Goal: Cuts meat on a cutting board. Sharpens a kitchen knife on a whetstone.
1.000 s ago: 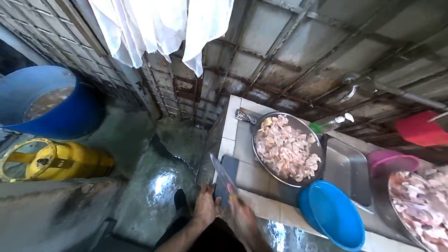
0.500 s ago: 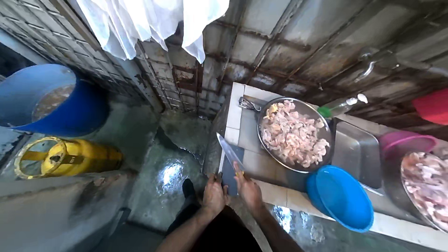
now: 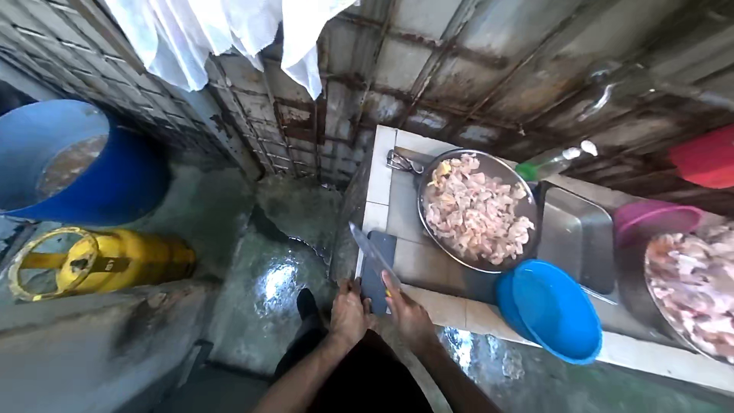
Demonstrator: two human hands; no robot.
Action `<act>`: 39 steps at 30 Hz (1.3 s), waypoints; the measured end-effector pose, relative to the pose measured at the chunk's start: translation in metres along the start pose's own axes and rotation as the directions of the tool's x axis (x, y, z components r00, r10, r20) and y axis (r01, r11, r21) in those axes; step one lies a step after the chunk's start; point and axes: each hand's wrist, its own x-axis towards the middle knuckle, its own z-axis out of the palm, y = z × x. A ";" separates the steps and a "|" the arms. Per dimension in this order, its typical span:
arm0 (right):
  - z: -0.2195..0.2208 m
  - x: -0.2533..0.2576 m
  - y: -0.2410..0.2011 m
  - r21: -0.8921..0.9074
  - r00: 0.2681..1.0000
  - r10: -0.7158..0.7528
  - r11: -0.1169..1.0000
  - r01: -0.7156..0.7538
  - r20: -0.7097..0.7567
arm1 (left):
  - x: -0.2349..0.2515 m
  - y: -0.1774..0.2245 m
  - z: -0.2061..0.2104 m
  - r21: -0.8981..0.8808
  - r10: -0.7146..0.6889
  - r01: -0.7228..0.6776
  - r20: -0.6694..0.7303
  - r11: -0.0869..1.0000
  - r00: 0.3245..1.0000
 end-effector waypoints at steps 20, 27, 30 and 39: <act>0.009 -0.074 0.024 -0.022 0.998 0.034 0.999 -0.033 0.049 | 0.001 -0.003 -0.001 -0.054 -0.025 0.024 -0.010 0.998 1.000; 0.009 -0.027 0.005 -0.006 0.998 -0.015 1.000 0.015 -0.055 | 0.001 -0.005 0.002 -0.032 -0.024 0.022 -0.040 0.999 0.999; 0.016 -0.095 0.039 0.003 0.996 0.070 0.998 -0.070 0.057 | 0.001 0.000 0.000 -0.056 -0.036 0.034 -0.036 0.998 0.999; -0.015 0.029 -0.018 -0.024 0.997 0.052 0.998 -0.051 0.061 | 0.004 -0.003 0.004 -0.049 -0.011 0.009 -0.054 0.999 0.998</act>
